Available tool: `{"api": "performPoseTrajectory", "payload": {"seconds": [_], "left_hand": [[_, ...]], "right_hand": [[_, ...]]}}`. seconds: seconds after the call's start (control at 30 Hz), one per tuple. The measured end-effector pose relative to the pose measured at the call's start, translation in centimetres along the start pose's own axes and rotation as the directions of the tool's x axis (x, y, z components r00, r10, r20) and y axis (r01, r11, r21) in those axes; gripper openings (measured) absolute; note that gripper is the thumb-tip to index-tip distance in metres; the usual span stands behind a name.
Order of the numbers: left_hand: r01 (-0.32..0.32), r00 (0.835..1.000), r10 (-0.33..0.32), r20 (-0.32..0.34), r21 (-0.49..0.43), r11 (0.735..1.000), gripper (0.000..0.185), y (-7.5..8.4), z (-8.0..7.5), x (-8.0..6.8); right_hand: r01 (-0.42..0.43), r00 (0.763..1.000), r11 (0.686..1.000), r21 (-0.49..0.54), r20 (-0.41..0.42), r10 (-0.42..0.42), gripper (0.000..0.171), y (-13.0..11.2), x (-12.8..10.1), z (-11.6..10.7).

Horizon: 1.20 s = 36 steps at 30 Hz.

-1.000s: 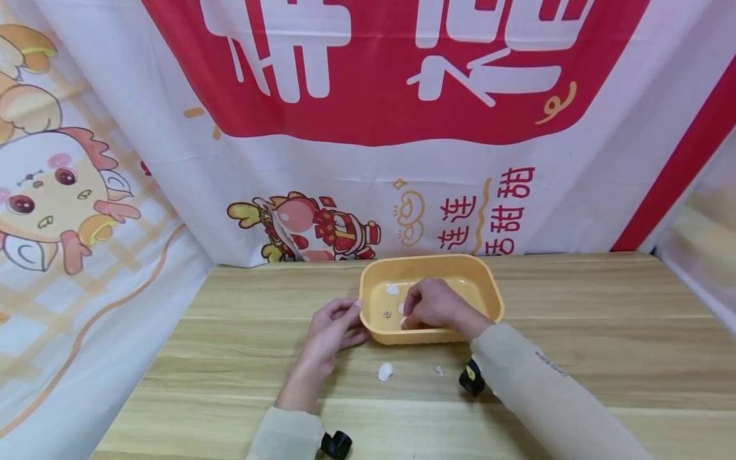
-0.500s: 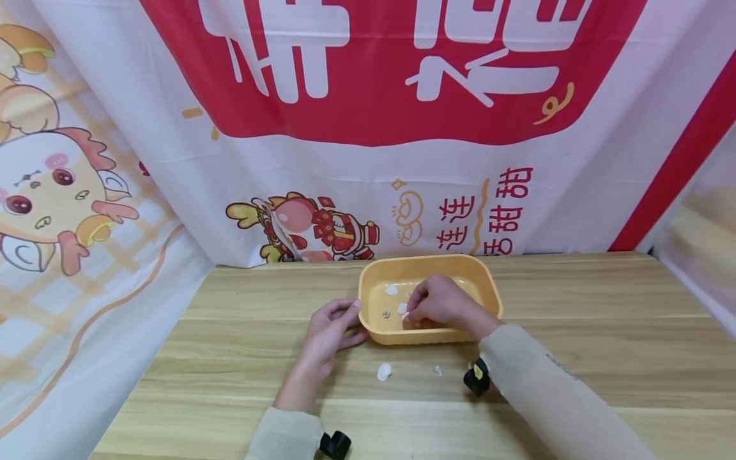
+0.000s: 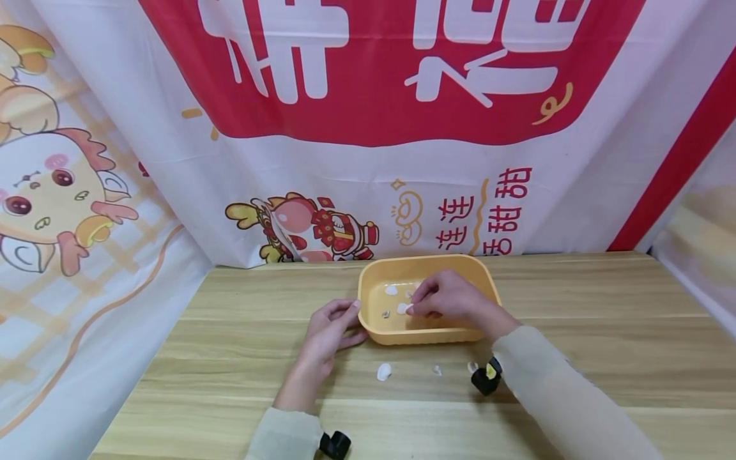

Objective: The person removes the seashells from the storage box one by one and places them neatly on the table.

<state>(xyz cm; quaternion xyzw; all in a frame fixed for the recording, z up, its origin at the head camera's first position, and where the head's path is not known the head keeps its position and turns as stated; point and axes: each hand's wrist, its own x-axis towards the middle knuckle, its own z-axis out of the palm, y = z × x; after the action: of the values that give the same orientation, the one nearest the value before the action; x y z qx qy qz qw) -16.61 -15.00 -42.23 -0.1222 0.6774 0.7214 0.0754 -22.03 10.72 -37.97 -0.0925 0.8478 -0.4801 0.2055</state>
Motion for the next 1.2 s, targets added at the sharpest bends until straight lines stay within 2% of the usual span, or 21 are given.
{"api": "performPoseTrajectory", "payload": {"seconds": [0.57,0.8,0.93,1.07,1.2], "left_hand": [[0.006,1.0,-0.006,0.003,0.001,1.0,0.04,0.0,0.0,-0.1],[-0.002,1.0,0.002,-0.003,-0.002,1.0,0.039,0.1,0.0,-0.1],[0.001,1.0,-0.001,-0.005,0.003,1.0,0.039,0.1,0.0,-0.1],[0.003,1.0,-0.003,-0.006,0.006,1.0,0.039,0.1,0.0,-0.1],[-0.003,1.0,0.003,-0.001,0.004,1.0,0.039,0.0,0.0,-0.2]], "right_hand": [[0.049,0.995,0.996,0.079,-0.087,-0.042,0.025,-0.1,-3.8,-1.6],[0.101,0.986,0.983,0.15,-0.148,-0.079,0.029,0.1,-6.0,-0.9],[0.101,0.983,0.982,0.162,-0.17,-0.073,0.03,-0.1,-7.0,-0.4],[0.1,0.983,0.977,0.187,-0.17,-0.068,0.03,-0.3,-7.6,0.3],[0.137,0.982,0.971,0.194,-0.155,-0.108,0.027,-0.3,-7.8,1.5]]}}
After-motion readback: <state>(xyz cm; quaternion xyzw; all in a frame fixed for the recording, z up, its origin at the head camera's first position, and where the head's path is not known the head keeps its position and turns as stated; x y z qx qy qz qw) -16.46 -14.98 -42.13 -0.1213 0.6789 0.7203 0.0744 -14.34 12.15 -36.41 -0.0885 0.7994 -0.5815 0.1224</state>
